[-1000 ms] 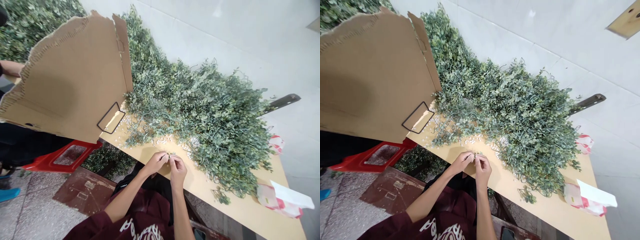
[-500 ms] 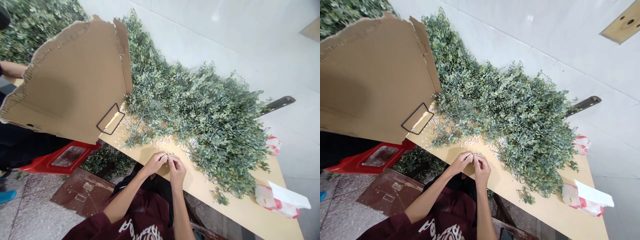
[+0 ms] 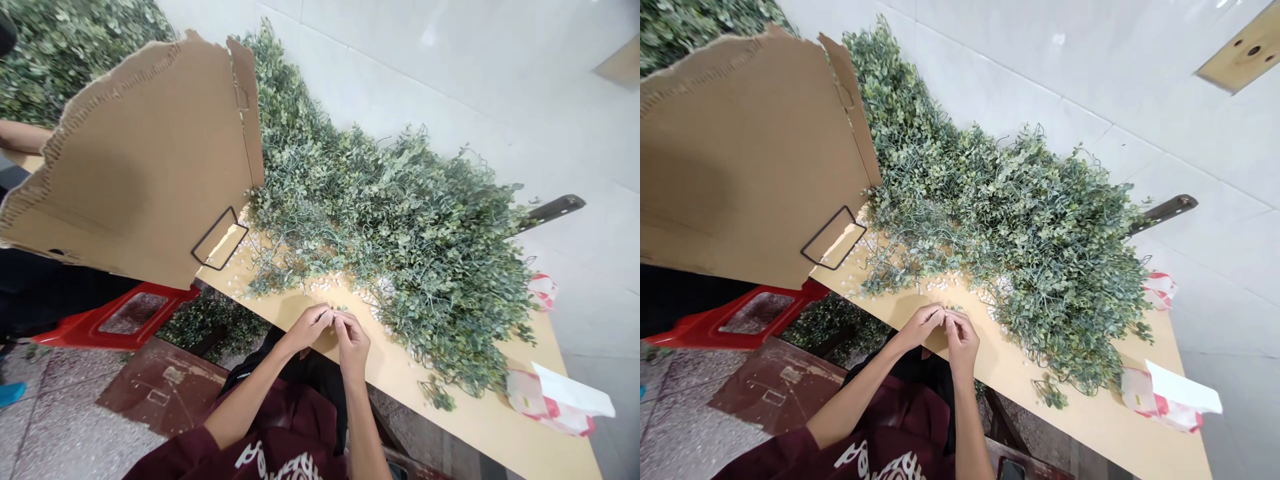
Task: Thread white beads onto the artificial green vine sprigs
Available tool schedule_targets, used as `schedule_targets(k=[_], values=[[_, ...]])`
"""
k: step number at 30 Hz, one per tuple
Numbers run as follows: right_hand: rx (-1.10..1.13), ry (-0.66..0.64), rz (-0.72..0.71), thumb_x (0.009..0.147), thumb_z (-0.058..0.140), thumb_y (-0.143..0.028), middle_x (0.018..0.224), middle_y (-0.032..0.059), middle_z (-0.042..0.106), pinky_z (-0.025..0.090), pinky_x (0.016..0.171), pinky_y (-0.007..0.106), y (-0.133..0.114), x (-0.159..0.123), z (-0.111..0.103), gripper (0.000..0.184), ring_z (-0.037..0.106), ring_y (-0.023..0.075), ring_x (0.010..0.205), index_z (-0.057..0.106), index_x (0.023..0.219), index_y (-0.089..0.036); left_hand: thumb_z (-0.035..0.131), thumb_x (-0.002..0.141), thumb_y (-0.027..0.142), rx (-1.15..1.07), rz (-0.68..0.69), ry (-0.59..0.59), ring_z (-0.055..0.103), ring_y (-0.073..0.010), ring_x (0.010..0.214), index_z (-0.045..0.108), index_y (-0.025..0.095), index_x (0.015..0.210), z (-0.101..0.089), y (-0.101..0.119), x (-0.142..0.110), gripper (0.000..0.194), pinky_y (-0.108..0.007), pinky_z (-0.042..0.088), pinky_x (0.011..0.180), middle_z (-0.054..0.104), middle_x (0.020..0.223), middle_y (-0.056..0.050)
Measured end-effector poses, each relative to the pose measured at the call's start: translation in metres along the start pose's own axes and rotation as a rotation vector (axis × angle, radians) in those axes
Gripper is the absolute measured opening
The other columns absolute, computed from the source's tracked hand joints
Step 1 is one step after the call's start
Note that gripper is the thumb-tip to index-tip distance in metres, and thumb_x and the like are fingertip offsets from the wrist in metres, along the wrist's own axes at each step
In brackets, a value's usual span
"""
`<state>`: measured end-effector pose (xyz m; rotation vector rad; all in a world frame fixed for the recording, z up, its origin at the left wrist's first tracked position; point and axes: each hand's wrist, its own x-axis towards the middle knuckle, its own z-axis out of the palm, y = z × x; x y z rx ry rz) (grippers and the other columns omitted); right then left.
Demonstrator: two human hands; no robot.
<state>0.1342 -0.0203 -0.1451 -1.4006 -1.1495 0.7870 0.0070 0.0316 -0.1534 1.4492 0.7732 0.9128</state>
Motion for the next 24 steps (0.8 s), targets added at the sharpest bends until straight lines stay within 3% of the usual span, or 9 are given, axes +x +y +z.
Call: schedule_targets(k=[5, 9, 14, 18, 22, 24], values=[[0.079, -0.038, 0.144, 0.085, 0.064, -0.036, 0.086, 0.0069, 0.07, 0.051, 0.071, 0.032, 0.015, 0.006, -0.007, 0.022, 0.062, 0.0201, 0.076, 0.07, 0.093, -0.017, 0.04, 0.095, 0.035, 0.017, -0.008, -0.031, 0.044, -0.0131, 0.066, 0.046, 0.017, 0.068, 0.001, 0.004, 0.0, 0.034, -0.025, 0.036, 0.066, 0.045, 0.068, 0.001], [0.098, -0.092, 0.127, 0.085, 0.064, -0.036, 0.085, 0.0062, 0.068, 0.05, 0.073, 0.032, 0.021, 0.01, -0.008, 0.02, 0.062, 0.0204, 0.078, 0.07, 0.088, -0.017, 0.04, 0.095, 0.035, 0.052, -0.007, -0.03, 0.044, -0.0131, 0.066, 0.045, 0.017, 0.067, 0.0, 0.006, 0.0, 0.034, -0.025, 0.036, 0.065, 0.045, 0.068, 0.001], [-0.032, -0.292, 0.011, 0.088, 0.061, -0.032, 0.094, 0.0073, 0.068, 0.05, 0.078, 0.032, -0.006, 0.021, -0.021, 0.016, 0.063, 0.0218, 0.09, 0.072, 0.088, -0.02, 0.039, 0.096, 0.038, 0.04, 0.006, -0.008, 0.041, -0.0126, 0.063, 0.043, 0.017, 0.066, -0.002, 0.0, -0.003, 0.036, -0.025, 0.034, 0.062, 0.042, 0.065, 0.002], [-0.308, -0.496, -0.105, 0.088, 0.059, -0.032, 0.096, 0.0075, 0.07, 0.049, 0.07, 0.03, -0.031, 0.054, -0.036, 0.019, 0.065, 0.0224, 0.088, 0.074, 0.087, -0.021, 0.039, 0.096, 0.041, 0.033, -0.011, -0.016, 0.044, -0.0131, 0.064, 0.047, 0.017, 0.07, -0.001, -0.001, -0.004, 0.036, -0.025, 0.034, 0.064, 0.045, 0.066, 0.002], [-0.53, -0.387, -0.005, 0.089, 0.052, -0.024, 0.075, 0.0021, 0.068, 0.046, 0.058, 0.028, -0.025, 0.099, -0.029, 0.018, 0.063, 0.0175, 0.058, 0.07, 0.093, -0.021, 0.047, 0.092, 0.04, 0.069, -0.049, 0.005, 0.046, -0.0131, 0.066, 0.053, 0.016, 0.075, 0.003, 0.001, -0.004, 0.03, -0.024, 0.035, 0.064, 0.047, 0.068, 0.002], [-0.635, -0.37, 0.029, 0.084, 0.058, -0.017, 0.067, 0.001, 0.066, 0.044, 0.059, 0.028, -0.017, 0.115, -0.018, 0.012, 0.061, 0.0179, 0.055, 0.068, 0.09, -0.02, 0.055, 0.087, 0.038, 0.07, -0.069, 0.025, 0.047, -0.0129, 0.066, 0.056, 0.016, 0.081, 0.005, 0.001, -0.005, 0.023, -0.023, 0.036, 0.063, 0.05, 0.07, 0.003]])
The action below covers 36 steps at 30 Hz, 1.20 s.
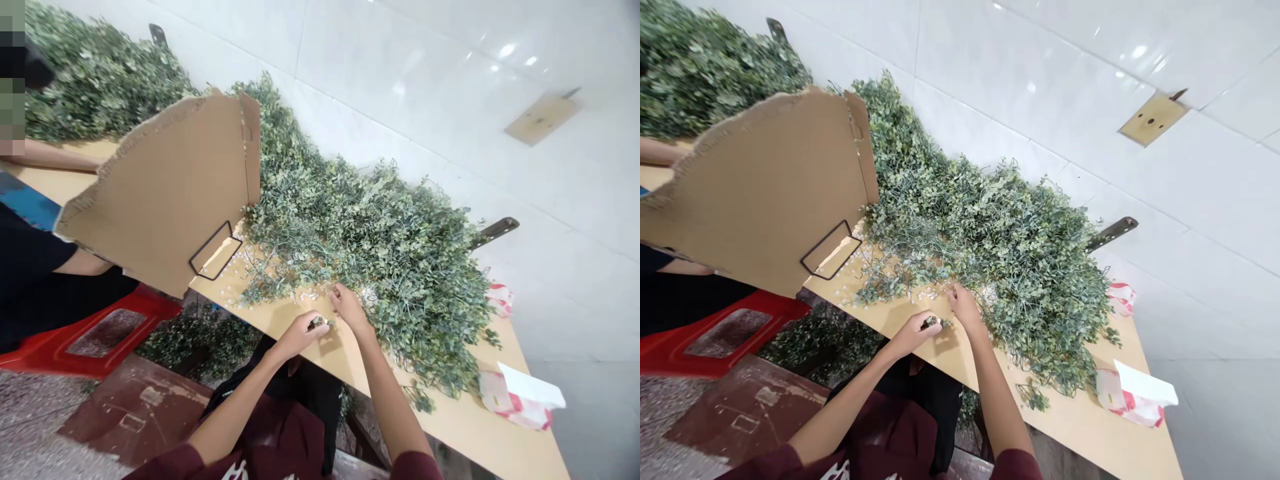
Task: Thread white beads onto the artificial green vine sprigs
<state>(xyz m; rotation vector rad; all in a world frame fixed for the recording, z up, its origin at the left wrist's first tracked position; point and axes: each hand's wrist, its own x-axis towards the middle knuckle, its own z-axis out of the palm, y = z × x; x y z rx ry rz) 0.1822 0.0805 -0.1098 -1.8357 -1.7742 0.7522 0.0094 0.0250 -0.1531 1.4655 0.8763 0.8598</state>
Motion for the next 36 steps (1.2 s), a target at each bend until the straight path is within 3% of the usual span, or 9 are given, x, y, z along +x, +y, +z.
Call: schedule_targets(k=[2, 6, 10, 13, 17, 23, 31, 36], values=[[-0.042, 0.02, 0.007, 0.079, 0.063, -0.011, 0.065, 0.0024, 0.065, 0.043, 0.063, 0.028, -0.001, 0.013, 0.01, 0.009, 0.063, 0.02, 0.061, 0.065, 0.081, -0.019, 0.06, 0.083, 0.032, 0.018, 0.002, 0.032, 0.051, -0.0139, 0.07, 0.058, 0.016, 0.088, 0.001, -0.002, 0.0, 0.017, -0.023, 0.039, 0.066, 0.055, 0.075, 0.002], [-0.044, 0.025, 0.012, 0.074, 0.065, -0.006, 0.059, 0.0052, 0.063, 0.041, 0.067, 0.03, -0.005, 0.019, 0.016, 0.022, 0.064, 0.0227, 0.069, 0.055, 0.06, -0.02, 0.062, 0.078, 0.022, 0.124, 0.062, 0.101, 0.059, -0.0203, 0.09, 0.064, 0.017, 0.097, 0.003, -0.005, 0.004, 0.02, -0.03, 0.045, 0.084, 0.063, 0.096, -0.004], [0.036, -0.041, 0.017, 0.076, 0.064, -0.014, 0.051, 0.0006, 0.058, 0.042, 0.06, 0.027, -0.008, 0.005, 0.005, 0.022, 0.06, 0.0178, 0.056, 0.053, 0.058, -0.021, 0.066, 0.074, 0.018, 0.206, 0.067, 0.139, 0.06, -0.0252, 0.102, 0.065, 0.017, 0.103, 0.008, -0.005, 0.01, 0.029, -0.035, 0.045, 0.094, 0.065, 0.11, -0.009], [0.132, -0.153, 0.005, 0.081, 0.061, -0.026, 0.046, -0.0046, 0.054, 0.04, 0.048, 0.024, -0.006, -0.017, -0.006, 0.015, 0.052, 0.0138, 0.042, 0.058, 0.067, -0.021, 0.063, 0.076, 0.016, 0.261, 0.07, 0.128, 0.061, -0.0244, 0.093, 0.066, 0.016, 0.094, 0.014, -0.006, 0.01, 0.018, -0.035, 0.047, 0.087, 0.066, 0.099, -0.009], [0.48, -0.263, 0.014, 0.082, 0.061, -0.044, 0.049, -0.006, 0.054, 0.04, 0.041, 0.023, 0.007, -0.054, -0.013, 0.025, 0.049, 0.0123, 0.04, 0.061, 0.078, -0.02, 0.05, 0.084, 0.011, 0.285, 0.185, 0.062, 0.06, -0.0204, 0.087, 0.064, 0.017, 0.088, 0.018, -0.009, 0.003, 0.016, -0.03, 0.046, 0.081, 0.064, 0.091, -0.006], [0.833, -0.276, 0.131, 0.081, 0.063, -0.046, 0.064, -0.0048, 0.054, 0.032, 0.035, 0.018, 0.024, -0.097, -0.001, 0.028, 0.047, 0.0086, 0.041, 0.054, 0.081, -0.02, 0.044, 0.089, 0.013, 0.315, 0.235, 0.011, 0.058, -0.0189, 0.089, 0.061, 0.018, 0.097, 0.015, -0.011, -0.003, 0.019, -0.028, 0.043, 0.082, 0.063, 0.094, -0.005], [1.147, -0.233, 0.158, 0.081, 0.064, -0.036, 0.059, -0.0072, 0.046, 0.022, 0.032, 0.015, 0.033, -0.101, 0.026, 0.025, 0.039, 0.0048, 0.036, 0.047, 0.074, -0.02, 0.045, 0.085, 0.008, 0.351, 0.239, -0.042, 0.058, -0.0186, 0.094, 0.063, 0.019, 0.101, 0.014, -0.01, -0.003, 0.027, -0.027, 0.044, 0.085, 0.061, 0.098, -0.005], [1.22, -0.252, 0.127, 0.084, 0.064, -0.035, 0.058, -0.007, 0.045, 0.021, 0.032, 0.014, 0.041, -0.098, 0.028, 0.023, 0.039, 0.0041, 0.036, 0.049, 0.075, -0.02, 0.046, 0.094, 0.021, 0.413, 0.271, -0.033, 0.057, -0.0192, 0.09, 0.067, 0.019, 0.095, 0.014, -0.002, -0.003, 0.021, -0.027, 0.043, 0.08, 0.065, 0.093, -0.005]])
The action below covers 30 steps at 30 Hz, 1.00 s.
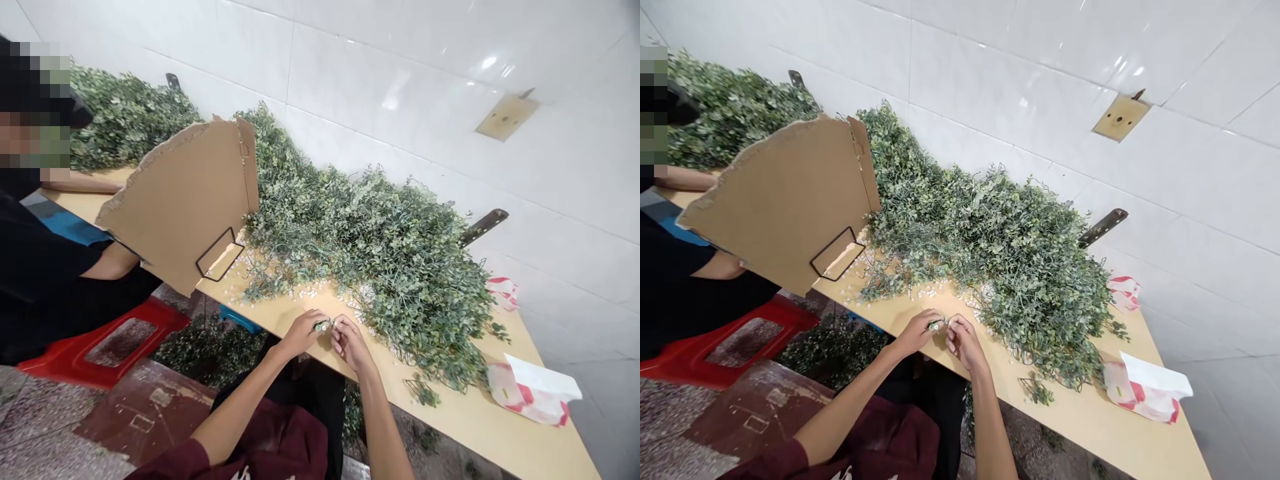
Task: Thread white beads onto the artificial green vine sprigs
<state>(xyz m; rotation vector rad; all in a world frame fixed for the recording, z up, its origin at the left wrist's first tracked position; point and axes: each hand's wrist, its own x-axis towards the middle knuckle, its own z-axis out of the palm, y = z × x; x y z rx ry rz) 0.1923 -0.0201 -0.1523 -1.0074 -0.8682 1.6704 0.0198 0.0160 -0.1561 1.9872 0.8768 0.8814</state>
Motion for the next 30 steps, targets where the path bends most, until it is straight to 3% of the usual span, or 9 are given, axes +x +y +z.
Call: schedule_targets(k=[10, 30], values=[[-0.034, -0.031, 0.007, 0.084, 0.068, -0.038, 0.058, -0.0071, 0.045, 0.021, 0.032, 0.014, 0.0006, -0.0026, -0.0013, 0.025, 0.038, 0.0025, 0.034, 0.055, 0.077, -0.017, 0.047, 0.096, 0.026, 0.028, 0.075, 0.028, 0.052, -0.017, 0.076, 0.067, 0.016, 0.084, -0.0042, -0.0021, -0.0023, 0.025, -0.027, 0.039, 0.074, 0.067, 0.08, -0.005], [-0.093, -0.038, 0.032, 0.085, 0.067, -0.036, 0.059, -0.0066, 0.047, 0.028, 0.031, 0.016, -0.0007, -0.001, -0.0014, 0.024, 0.041, 0.0038, 0.033, 0.055, 0.077, -0.017, 0.045, 0.097, 0.034, 0.08, 0.095, 0.009, 0.05, -0.0175, 0.072, 0.067, 0.017, 0.079, -0.0049, -0.0042, -0.0021, 0.033, -0.028, 0.038, 0.069, 0.066, 0.074, -0.005]])
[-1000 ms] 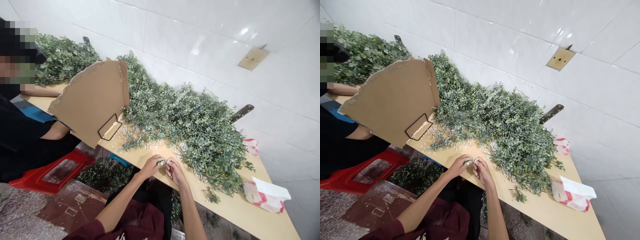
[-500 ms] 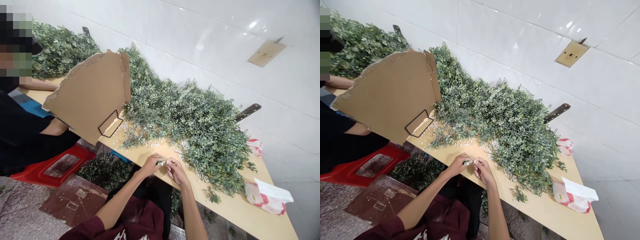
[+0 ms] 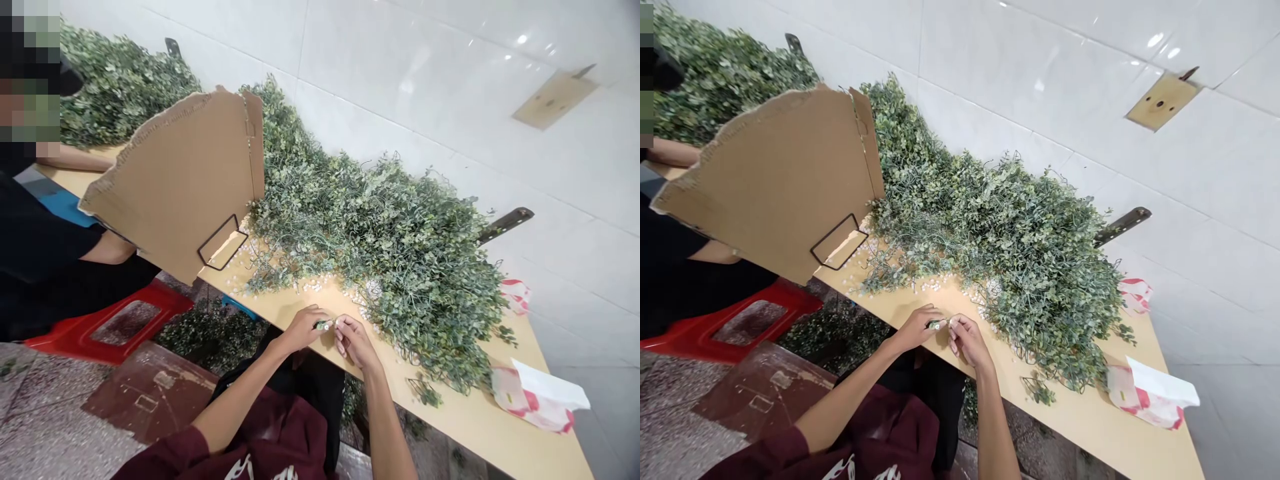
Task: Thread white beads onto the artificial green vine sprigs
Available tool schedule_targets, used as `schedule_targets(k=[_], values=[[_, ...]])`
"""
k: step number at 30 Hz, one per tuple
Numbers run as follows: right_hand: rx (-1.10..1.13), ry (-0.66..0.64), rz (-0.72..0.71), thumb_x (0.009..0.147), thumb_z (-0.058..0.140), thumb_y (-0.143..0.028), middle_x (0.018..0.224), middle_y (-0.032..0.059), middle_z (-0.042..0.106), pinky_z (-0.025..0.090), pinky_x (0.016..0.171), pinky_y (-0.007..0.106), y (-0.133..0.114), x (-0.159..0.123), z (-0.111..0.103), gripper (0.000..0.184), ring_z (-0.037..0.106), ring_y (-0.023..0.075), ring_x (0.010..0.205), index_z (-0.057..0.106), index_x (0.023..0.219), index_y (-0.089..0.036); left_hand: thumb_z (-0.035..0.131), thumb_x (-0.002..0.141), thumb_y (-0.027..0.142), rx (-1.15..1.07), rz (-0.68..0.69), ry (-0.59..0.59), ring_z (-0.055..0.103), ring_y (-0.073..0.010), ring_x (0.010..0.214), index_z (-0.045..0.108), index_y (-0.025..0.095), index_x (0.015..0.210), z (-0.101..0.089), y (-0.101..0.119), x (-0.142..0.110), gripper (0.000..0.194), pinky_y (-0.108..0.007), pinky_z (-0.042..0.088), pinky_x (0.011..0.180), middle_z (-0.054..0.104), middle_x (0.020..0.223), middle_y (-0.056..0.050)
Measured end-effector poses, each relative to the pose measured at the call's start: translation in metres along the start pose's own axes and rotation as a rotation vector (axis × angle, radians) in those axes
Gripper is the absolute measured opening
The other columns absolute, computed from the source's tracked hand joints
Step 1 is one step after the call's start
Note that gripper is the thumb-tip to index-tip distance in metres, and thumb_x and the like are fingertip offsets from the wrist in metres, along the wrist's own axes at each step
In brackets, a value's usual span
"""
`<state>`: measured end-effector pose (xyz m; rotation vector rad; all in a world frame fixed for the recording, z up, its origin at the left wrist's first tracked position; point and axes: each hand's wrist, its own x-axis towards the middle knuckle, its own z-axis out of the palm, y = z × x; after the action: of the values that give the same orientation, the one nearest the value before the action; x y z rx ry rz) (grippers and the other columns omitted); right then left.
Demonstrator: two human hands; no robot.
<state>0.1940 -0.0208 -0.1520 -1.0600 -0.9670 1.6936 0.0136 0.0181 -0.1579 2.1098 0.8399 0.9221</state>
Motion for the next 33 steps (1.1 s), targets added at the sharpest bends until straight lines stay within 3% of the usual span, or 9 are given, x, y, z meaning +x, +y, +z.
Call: schedule_targets(k=[17, 33], values=[[-0.02, -0.032, 0.018, 0.086, 0.066, -0.037, 0.058, -0.0058, 0.047, 0.026, 0.037, 0.017, 0.003, 0.003, 0.004, 0.025, 0.043, 0.0055, 0.039, 0.054, 0.075, -0.018, 0.053, 0.09, 0.025, -0.185, -0.021, -0.011, 0.051, -0.0162, 0.076, 0.065, 0.016, 0.076, -0.002, -0.004, 0.0, 0.02, -0.027, 0.039, 0.072, 0.062, 0.075, -0.003], [-0.091, -0.128, 0.08, 0.084, 0.068, -0.045, 0.06, -0.0042, 0.05, 0.036, 0.04, 0.02, -0.009, 0.007, 0.0, 0.03, 0.047, 0.0081, 0.043, 0.057, 0.077, -0.018, 0.052, 0.089, 0.02, -0.221, -0.05, -0.052, 0.05, -0.0161, 0.075, 0.061, 0.016, 0.072, -0.009, -0.002, 0.003, 0.02, -0.026, 0.039, 0.069, 0.058, 0.071, -0.003]])
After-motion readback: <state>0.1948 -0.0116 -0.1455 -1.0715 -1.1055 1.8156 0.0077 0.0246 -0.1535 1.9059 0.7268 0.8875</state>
